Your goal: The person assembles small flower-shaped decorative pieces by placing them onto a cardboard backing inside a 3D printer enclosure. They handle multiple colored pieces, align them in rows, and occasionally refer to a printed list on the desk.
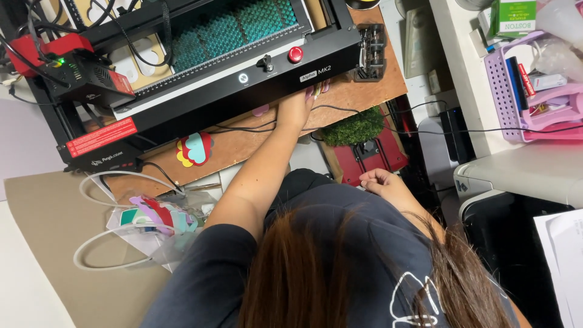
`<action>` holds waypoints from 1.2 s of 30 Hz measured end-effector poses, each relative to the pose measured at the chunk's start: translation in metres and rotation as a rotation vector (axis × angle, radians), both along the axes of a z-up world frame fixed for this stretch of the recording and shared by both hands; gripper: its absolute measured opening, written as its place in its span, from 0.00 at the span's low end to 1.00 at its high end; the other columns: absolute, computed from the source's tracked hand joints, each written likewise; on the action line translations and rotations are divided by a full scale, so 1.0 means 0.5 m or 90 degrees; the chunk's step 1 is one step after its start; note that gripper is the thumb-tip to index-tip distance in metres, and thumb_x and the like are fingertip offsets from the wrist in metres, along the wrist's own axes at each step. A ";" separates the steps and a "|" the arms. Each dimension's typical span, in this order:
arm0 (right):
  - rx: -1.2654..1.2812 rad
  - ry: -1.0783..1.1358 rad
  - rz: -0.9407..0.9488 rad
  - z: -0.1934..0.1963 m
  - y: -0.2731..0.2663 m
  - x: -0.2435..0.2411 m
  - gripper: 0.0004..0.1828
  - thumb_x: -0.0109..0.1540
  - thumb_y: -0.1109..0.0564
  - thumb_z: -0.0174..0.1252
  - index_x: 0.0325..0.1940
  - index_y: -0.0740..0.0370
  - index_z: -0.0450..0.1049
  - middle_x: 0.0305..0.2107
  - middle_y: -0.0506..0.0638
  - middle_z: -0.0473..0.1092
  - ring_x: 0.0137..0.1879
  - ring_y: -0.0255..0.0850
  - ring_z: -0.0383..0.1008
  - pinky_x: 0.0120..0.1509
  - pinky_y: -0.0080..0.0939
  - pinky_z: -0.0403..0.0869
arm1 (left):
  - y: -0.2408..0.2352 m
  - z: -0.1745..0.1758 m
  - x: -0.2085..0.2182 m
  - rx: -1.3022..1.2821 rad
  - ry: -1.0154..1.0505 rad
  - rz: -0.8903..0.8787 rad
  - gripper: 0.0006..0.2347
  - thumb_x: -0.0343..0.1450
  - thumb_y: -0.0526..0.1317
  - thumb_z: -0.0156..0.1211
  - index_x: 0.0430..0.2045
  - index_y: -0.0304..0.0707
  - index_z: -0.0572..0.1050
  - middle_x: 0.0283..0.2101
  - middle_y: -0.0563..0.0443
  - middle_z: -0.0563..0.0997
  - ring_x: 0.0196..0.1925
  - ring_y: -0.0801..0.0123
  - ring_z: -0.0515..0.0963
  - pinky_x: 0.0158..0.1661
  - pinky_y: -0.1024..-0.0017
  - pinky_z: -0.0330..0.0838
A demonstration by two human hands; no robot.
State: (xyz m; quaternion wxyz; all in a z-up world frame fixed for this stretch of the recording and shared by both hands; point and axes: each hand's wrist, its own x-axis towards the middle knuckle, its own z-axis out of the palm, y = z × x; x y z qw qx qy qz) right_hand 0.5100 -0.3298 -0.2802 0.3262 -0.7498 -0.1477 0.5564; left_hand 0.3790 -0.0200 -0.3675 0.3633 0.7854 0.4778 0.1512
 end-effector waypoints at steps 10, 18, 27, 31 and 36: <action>0.001 0.016 -0.036 0.022 -0.005 -0.003 0.12 0.64 0.67 0.61 0.51 0.71 0.82 0.33 0.58 0.78 0.36 0.41 0.79 0.39 0.41 0.81 | 0.003 -0.007 -0.008 0.007 -0.020 0.030 0.14 0.68 0.46 0.66 0.36 0.31 0.84 0.34 0.33 0.86 0.44 0.37 0.87 0.44 0.46 0.82; 0.006 0.008 -0.032 0.019 -0.012 -0.002 0.12 0.63 0.67 0.62 0.51 0.70 0.83 0.32 0.58 0.78 0.36 0.42 0.79 0.38 0.41 0.81 | 0.006 -0.013 -0.015 0.014 -0.038 0.067 0.12 0.69 0.44 0.64 0.36 0.32 0.84 0.33 0.34 0.85 0.43 0.38 0.87 0.43 0.47 0.82; 0.008 0.002 -0.014 0.017 -0.012 -0.003 0.12 0.63 0.66 0.63 0.51 0.71 0.83 0.31 0.57 0.78 0.35 0.42 0.79 0.38 0.41 0.81 | -0.002 -0.018 -0.022 0.021 -0.055 0.101 0.11 0.69 0.42 0.62 0.35 0.32 0.84 0.31 0.35 0.85 0.42 0.38 0.87 0.42 0.47 0.81; 0.015 -0.003 -0.006 0.006 -0.012 0.001 0.12 0.63 0.66 0.64 0.51 0.71 0.83 0.31 0.57 0.78 0.35 0.42 0.78 0.37 0.41 0.80 | -0.012 -0.020 -0.026 0.026 -0.061 0.116 0.10 0.70 0.41 0.62 0.35 0.32 0.84 0.31 0.35 0.85 0.41 0.38 0.87 0.42 0.47 0.81; -0.004 -0.046 0.056 0.000 -0.010 0.005 0.11 0.64 0.63 0.65 0.50 0.66 0.84 0.31 0.54 0.79 0.36 0.42 0.79 0.40 0.43 0.80 | -0.019 -0.024 -0.047 0.035 -0.071 0.142 0.09 0.70 0.40 0.60 0.35 0.33 0.83 0.30 0.36 0.84 0.41 0.38 0.87 0.41 0.47 0.80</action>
